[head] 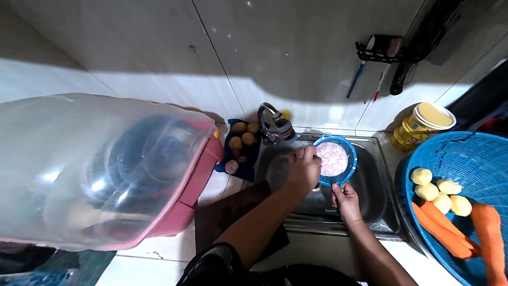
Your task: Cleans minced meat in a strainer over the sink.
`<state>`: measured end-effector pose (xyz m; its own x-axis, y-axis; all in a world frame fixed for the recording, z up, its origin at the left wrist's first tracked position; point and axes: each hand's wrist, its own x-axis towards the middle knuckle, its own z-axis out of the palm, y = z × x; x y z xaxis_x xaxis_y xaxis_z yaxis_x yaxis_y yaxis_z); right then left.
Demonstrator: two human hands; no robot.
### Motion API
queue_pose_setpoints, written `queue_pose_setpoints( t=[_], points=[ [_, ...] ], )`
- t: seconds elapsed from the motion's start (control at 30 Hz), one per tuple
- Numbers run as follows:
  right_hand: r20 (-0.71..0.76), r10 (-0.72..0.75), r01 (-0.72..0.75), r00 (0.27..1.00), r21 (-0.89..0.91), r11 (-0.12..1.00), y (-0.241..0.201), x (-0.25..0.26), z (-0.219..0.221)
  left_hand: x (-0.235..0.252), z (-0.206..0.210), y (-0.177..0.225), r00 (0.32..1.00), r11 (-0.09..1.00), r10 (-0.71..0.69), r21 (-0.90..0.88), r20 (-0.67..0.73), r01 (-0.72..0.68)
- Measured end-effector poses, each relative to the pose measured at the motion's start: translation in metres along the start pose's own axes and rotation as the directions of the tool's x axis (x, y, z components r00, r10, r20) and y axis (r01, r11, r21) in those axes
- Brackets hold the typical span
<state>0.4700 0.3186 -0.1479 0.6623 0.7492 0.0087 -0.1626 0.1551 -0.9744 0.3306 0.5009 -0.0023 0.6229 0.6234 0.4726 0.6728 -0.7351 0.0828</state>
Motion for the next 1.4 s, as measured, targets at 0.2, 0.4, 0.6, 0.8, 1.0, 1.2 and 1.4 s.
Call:
queue_pose_setpoints(
  t=[0.2, 0.4, 0.6, 0.8, 1.0, 1.2, 1.4],
  points=[
    [-0.003, 0.002, -0.002, 1.0, 0.001, 1.0, -0.001, -0.002, 0.003, 0.002, 0.009, 0.002, 1.0, 0.999, 0.007, 0.044, 0.028, -0.009],
    [0.006, 0.011, -0.011, 1.0, 0.015, 1.0, -0.001, -0.002, 0.004, 0.001, 0.009, 0.0, 0.999, 0.999, 0.01, 0.051, 0.032, -0.012],
    [0.014, 0.012, -0.012, 1.0, -0.001, 1.0, -0.001, -0.001, 0.002, 0.002, 0.011, -0.003, 0.999, 1.0, 0.024, 0.017, -0.025, -0.024],
    [0.002, 0.036, -0.036, 0.999, -0.006, 0.999, -0.004, -0.001, 0.002, 0.009, -0.059, -0.01, 0.993, 0.951, -0.111, -0.294, -0.027, 0.098],
    [-0.006, 0.04, -0.04, 0.999, 0.004, 0.999, -0.004, 0.0, 0.003, 0.016, -0.094, -0.023, 0.969, 0.667, -0.121, -0.705, 0.213, 0.239],
    [-0.029, 0.055, -0.055, 0.998, 0.012, 0.998, 0.002, 0.004, -0.002, 0.016, -0.12, -0.014, 0.818, 0.131, -0.071, -0.807, 0.571, 0.575],
    [-0.039, 0.063, -0.062, 0.997, 0.012, 0.998, 0.007, 0.008, -0.007, 0.012, -0.13, -0.01, 0.76, -0.021, -0.006, -0.76, 0.65, 0.649]
  ],
)
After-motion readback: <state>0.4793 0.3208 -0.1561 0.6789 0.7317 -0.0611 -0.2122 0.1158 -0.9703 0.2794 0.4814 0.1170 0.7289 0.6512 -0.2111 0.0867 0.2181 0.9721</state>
